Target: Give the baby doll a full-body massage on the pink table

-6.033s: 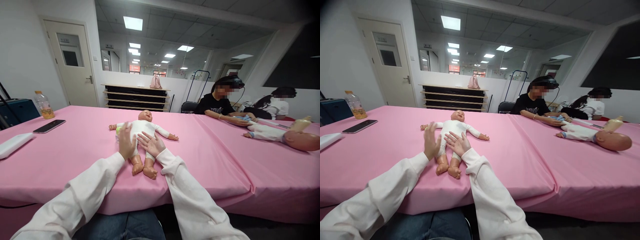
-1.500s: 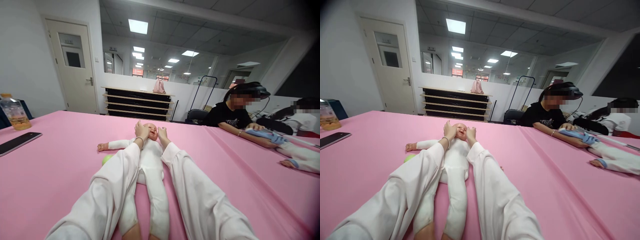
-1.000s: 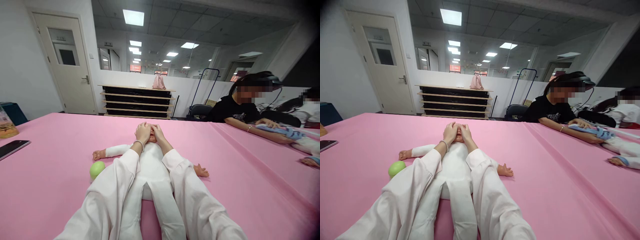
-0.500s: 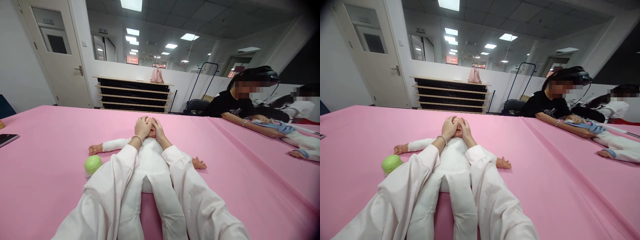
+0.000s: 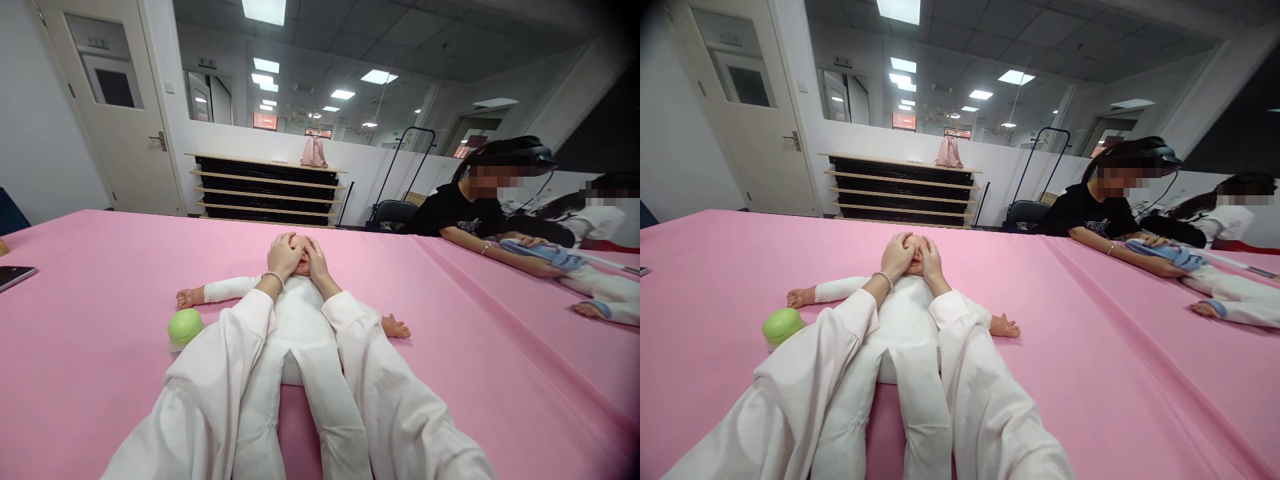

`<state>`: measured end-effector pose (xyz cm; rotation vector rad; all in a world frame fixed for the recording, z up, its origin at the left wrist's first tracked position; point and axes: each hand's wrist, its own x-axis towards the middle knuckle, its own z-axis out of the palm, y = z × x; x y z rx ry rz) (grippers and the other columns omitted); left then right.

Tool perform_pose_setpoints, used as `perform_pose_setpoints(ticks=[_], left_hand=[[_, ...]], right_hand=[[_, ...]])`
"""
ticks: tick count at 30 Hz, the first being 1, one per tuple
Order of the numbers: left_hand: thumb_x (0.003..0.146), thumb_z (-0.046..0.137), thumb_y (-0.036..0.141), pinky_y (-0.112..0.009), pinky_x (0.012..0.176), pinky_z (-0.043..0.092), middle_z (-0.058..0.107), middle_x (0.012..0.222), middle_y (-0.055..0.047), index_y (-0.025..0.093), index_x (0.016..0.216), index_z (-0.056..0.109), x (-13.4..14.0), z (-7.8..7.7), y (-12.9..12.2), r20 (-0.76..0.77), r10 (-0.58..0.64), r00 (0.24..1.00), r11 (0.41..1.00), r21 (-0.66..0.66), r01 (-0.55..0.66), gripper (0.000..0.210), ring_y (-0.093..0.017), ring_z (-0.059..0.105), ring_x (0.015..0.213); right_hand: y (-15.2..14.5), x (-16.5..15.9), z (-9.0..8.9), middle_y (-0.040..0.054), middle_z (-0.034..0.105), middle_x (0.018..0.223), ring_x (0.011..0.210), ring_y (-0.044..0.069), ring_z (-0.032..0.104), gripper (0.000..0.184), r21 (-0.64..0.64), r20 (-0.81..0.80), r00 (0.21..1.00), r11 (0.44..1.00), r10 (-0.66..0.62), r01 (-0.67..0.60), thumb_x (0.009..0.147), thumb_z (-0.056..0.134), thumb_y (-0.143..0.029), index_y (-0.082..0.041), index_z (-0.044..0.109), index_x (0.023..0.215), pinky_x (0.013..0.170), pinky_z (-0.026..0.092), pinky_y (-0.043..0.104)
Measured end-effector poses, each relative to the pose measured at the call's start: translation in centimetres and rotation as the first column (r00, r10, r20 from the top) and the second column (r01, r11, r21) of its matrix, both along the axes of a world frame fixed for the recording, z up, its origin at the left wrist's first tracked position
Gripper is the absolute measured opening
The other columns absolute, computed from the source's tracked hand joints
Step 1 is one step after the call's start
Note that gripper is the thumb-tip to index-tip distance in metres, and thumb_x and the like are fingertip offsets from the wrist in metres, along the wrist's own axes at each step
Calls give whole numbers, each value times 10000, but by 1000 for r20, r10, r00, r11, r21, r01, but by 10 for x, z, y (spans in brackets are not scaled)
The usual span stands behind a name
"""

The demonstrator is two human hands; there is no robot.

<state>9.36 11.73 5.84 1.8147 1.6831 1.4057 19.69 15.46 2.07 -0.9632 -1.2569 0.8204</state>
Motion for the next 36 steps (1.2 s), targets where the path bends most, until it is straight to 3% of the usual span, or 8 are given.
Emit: perform_pose_setpoints(ticks=[7,12,21,30,36], left_hand=[[823,462,298,-316,1017,371,549,1278,-39,217,1194,568,0,0,-1,-23,3,1000,1000,-1,-3,395,-208,478,1191],[848,438,331,-358,1016,365,538,1301,-22,246,1202,560,1,3,-4,-32,30,999,998,-48,-32,384,-229,466,1205],[874,331,212,-341,1035,351,548,1299,-7,243,1182,580,1,3,-3,-20,40,999,998,-46,-41,398,-200,472,1207],[832,464,325,-351,1015,367,546,1293,-25,251,1197,560,1,3,-6,-69,49,996,998,-34,-52,385,-226,476,1192],[844,456,341,-390,1011,366,535,1302,-25,270,1190,550,1,3,-6,-72,49,996,998,-46,-52,366,-242,466,1203]], right_hand=[[-2,1,0,76,541,1260,1207,228,457,473,34,27,999,999,19,-20,697,552,-420,-185,562,1107,1064,313,361],[3,1,-1,60,569,1223,1154,208,500,429,7,2,999,999,36,-36,730,519,-433,-196,577,1083,1041,340,350],[4,0,-1,24,605,1125,1094,176,533,351,-4,-4,1000,1000,-5,5,749,415,-326,-228,600,1031,1004,374,336],[-5,0,3,64,568,1239,1181,214,486,437,15,27,999,1000,18,-18,723,557,-406,-192,583,1103,1043,344,347],[-5,-1,2,68,573,1233,1175,215,492,426,27,34,999,1000,3,-4,731,556,-408,-191,579,1096,1045,340,356]])
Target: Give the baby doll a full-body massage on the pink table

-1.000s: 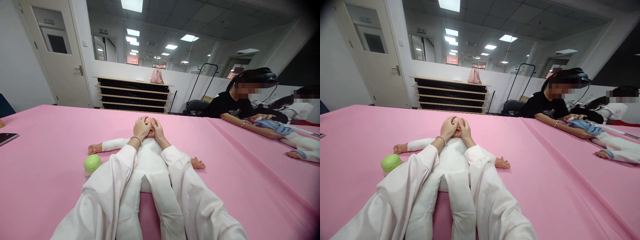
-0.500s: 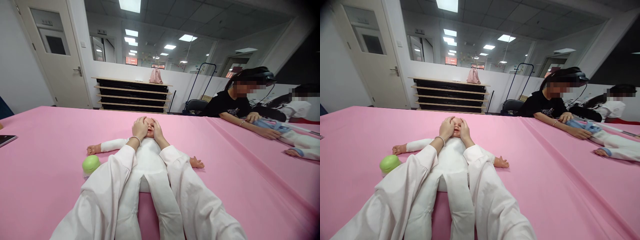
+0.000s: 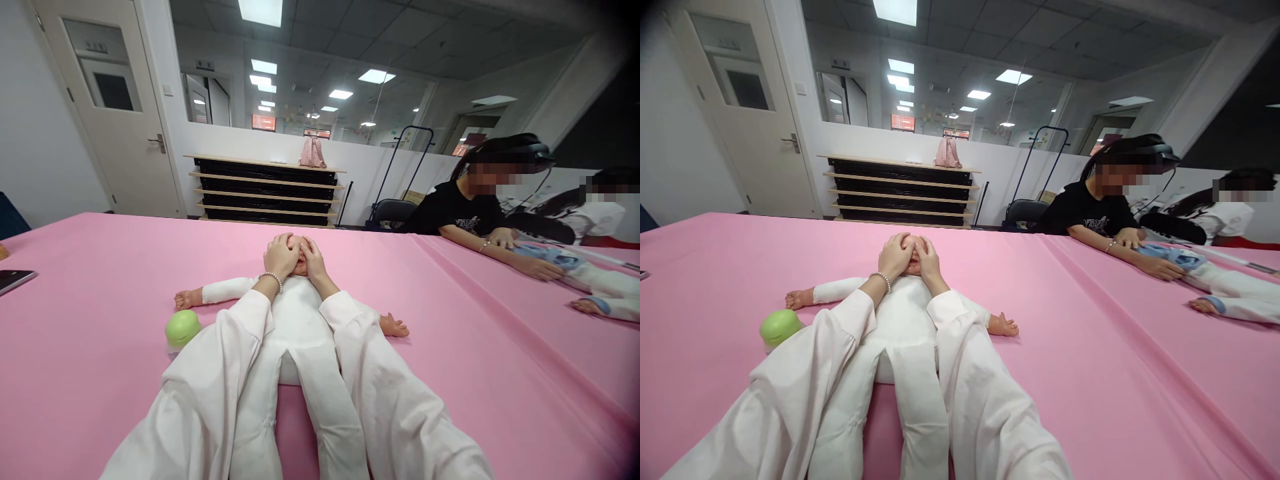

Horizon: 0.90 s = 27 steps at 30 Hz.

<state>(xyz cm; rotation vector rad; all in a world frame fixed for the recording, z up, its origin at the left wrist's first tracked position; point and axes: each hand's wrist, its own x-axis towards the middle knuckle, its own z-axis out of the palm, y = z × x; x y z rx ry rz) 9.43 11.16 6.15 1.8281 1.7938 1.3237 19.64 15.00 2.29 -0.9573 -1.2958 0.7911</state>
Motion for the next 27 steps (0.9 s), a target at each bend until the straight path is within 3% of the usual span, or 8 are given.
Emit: perform_pose_setpoints(ticks=[6,11,20,27], left_hand=[[889,338,259,-400,1025,355,534,1309,-8,269,1173,566,0,1,0,54,-2,999,1000,-26,4,365,-228,462,1212],[876,317,208,-397,1026,356,536,1309,-7,264,1182,570,0,1,0,52,5,999,1000,-20,-4,401,-224,468,1205],[822,477,333,-415,1006,371,536,1298,-21,278,1188,552,0,0,-2,-16,0,1000,1000,7,0,378,-259,470,1187],[885,360,288,-414,1021,355,526,1313,-16,278,1178,557,1,2,-2,33,-6,999,1000,-25,7,353,-245,453,1216]], right_hand=[[4,-1,1,35,607,1157,1120,182,518,315,-44,3,999,998,-40,40,793,425,-330,-219,603,1028,1026,359,354],[3,0,3,14,616,1116,1096,174,527,347,-62,7,998,996,-57,58,762,363,-244,-230,601,1014,1006,377,344],[-5,2,4,47,598,1185,1131,213,507,367,31,79,996,999,-47,45,723,523,-373,-214,583,1048,1024,354,357],[-1,0,4,24,628,1127,1091,196,524,312,-17,68,995,997,-77,79,797,452,-384,-237,599,1029,1024,356,362]])
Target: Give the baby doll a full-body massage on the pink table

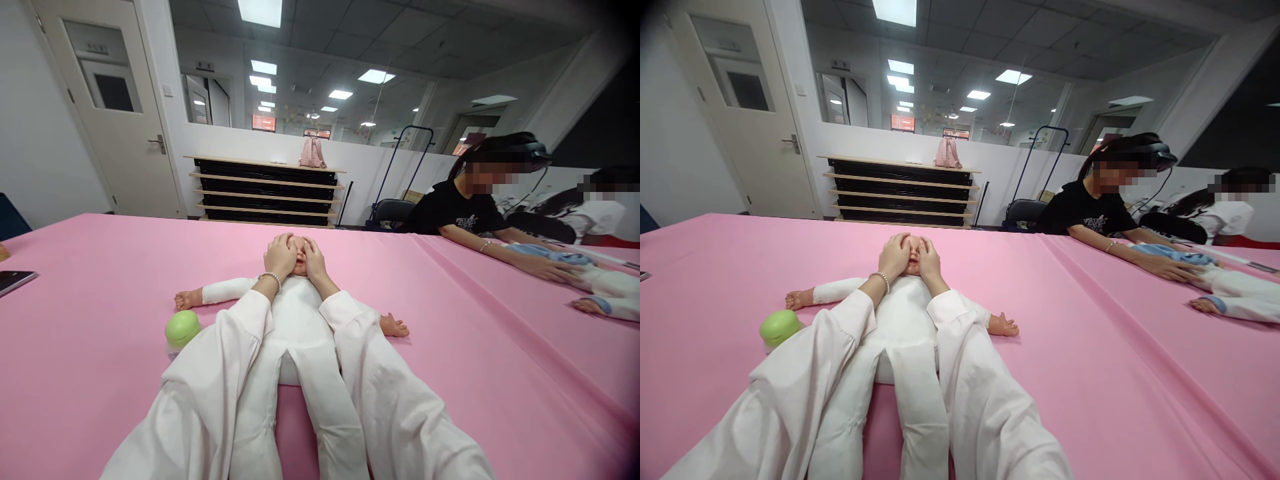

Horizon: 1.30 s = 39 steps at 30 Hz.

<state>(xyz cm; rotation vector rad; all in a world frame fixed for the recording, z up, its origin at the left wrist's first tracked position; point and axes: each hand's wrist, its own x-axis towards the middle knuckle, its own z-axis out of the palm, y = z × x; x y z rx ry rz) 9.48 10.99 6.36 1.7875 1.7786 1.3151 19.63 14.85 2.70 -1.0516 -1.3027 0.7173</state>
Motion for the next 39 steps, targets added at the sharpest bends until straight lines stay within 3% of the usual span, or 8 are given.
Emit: perform_pose_setpoints(ticks=[8,15,20,27,35,39], left_hand=[[868,339,208,-394,1028,354,534,1306,-6,276,1167,567,-1,-2,2,16,-4,1000,1000,10,4,382,-222,462,1214],[818,477,312,-420,1002,377,536,1291,-27,278,1178,554,-1,-3,0,-33,1,999,999,33,0,369,-260,467,1191],[855,424,325,-408,1018,366,534,1298,-17,280,1176,557,-1,-2,2,5,-4,1000,1000,11,4,349,-247,463,1204],[878,313,208,-374,1042,345,537,1301,-7,260,1178,573,-2,-3,4,39,-1,999,1000,-2,1,401,-207,468,1208],[829,466,319,-380,1022,361,536,1298,-17,256,1198,558,-2,-4,1,-14,-10,1000,999,38,10,386,-236,467,1199],[839,456,341,-399,1012,369,537,1297,-28,244,1209,555,-2,-4,1,-7,-2,1000,1000,31,2,396,-250,469,1196]], right_hand=[[-1,1,2,15,624,1119,1088,211,530,356,-39,21,999,999,-28,29,752,387,-278,-238,612,1025,1020,361,374],[-6,2,1,34,604,1165,1115,218,509,369,53,41,999,998,19,-21,707,553,-371,-230,590,1046,1021,348,360],[-5,-1,4,54,613,1147,1097,223,528,346,-11,39,999,1000,-8,8,763,471,-359,-206,600,1046,1009,367,372],[-1,-1,3,-2,632,1104,1095,181,521,373,-58,15,1000,998,-25,26,751,364,-213,-234,605,1036,1025,366,345],[-7,1,3,50,595,1203,1132,211,519,367,25,109,994,1000,2,-4,763,513,-348,-205,578,1095,1027,363,359],[-2,1,0,40,592,1215,1146,207,512,377,10,67,997,1000,28,-29,764,526,-363,-216,578,1108,1042,351,358]])
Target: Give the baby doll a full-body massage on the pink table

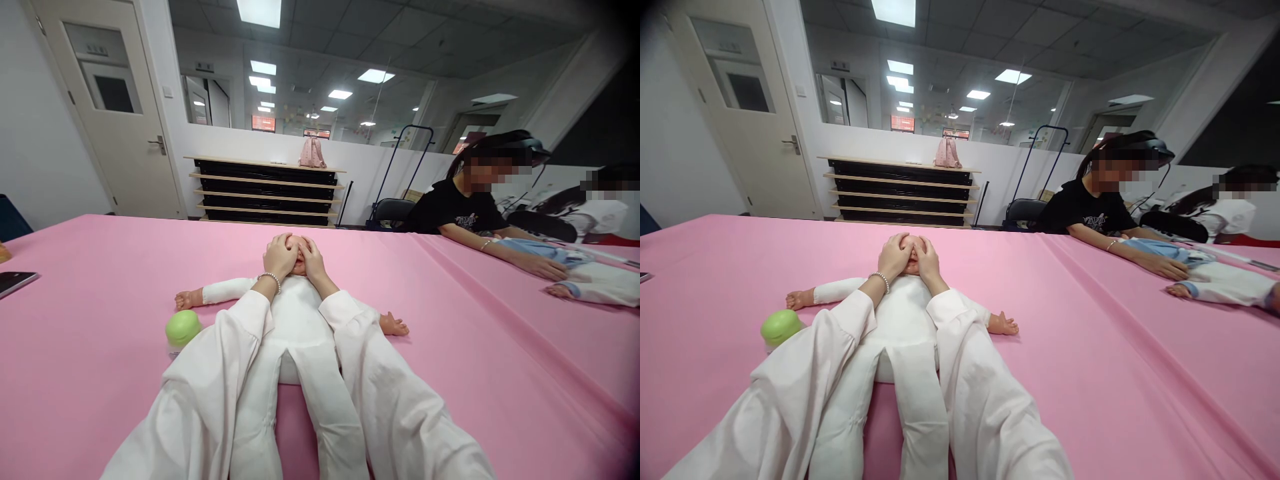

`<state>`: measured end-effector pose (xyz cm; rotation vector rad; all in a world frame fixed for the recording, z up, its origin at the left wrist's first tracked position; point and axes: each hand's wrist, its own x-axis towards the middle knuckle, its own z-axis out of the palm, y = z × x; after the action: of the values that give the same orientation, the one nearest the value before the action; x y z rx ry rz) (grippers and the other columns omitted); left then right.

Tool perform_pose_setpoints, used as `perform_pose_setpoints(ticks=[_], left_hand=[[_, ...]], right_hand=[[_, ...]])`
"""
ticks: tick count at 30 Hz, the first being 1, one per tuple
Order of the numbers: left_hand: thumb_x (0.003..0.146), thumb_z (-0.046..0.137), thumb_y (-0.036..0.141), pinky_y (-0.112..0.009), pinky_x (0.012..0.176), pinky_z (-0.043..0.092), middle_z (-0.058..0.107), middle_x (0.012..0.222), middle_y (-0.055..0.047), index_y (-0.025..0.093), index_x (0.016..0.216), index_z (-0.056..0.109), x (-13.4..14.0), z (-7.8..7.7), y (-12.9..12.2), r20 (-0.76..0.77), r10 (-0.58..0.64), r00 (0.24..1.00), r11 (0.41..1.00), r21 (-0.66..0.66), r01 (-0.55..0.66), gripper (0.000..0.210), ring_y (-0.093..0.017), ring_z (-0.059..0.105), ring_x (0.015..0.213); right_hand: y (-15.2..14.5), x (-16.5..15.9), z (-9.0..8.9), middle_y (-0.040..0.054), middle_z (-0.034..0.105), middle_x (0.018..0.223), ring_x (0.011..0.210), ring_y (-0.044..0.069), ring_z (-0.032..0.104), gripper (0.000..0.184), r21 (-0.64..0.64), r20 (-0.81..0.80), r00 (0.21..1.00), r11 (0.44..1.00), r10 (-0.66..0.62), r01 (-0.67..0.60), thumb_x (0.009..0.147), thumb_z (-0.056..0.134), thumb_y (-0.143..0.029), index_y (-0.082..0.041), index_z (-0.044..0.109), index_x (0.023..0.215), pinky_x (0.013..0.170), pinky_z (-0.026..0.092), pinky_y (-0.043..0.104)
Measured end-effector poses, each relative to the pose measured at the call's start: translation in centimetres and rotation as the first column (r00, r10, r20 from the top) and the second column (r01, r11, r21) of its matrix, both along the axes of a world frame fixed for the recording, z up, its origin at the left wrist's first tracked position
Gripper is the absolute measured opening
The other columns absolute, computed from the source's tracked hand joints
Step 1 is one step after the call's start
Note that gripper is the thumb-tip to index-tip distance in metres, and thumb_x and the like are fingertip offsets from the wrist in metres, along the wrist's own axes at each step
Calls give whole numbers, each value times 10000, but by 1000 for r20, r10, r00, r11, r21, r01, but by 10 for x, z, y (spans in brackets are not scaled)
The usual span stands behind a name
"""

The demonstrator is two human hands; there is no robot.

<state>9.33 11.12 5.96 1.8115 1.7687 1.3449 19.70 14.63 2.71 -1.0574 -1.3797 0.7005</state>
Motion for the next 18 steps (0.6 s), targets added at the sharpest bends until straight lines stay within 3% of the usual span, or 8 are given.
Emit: perform_pose_setpoints(ticks=[9,18], left_hand=[[863,330,183,-379,1032,358,548,1294,-25,235,1186,583,0,-1,5,51,10,999,1000,2,-10,414,-212,483,1193],[840,465,353,-377,1006,378,543,1297,-30,246,1209,560,0,-1,1,7,3,1000,1000,8,-3,396,-236,481,1189]], right_hand=[[9,-1,-5,10,598,1193,1174,179,499,394,-76,-125,992,997,-10,0,781,380,-257,-228,612,1098,1062,335,350],[5,1,-5,61,578,1244,1180,213,498,433,19,-41,998,999,36,-36,759,556,-421,-202,581,1132,1059,335,368]])
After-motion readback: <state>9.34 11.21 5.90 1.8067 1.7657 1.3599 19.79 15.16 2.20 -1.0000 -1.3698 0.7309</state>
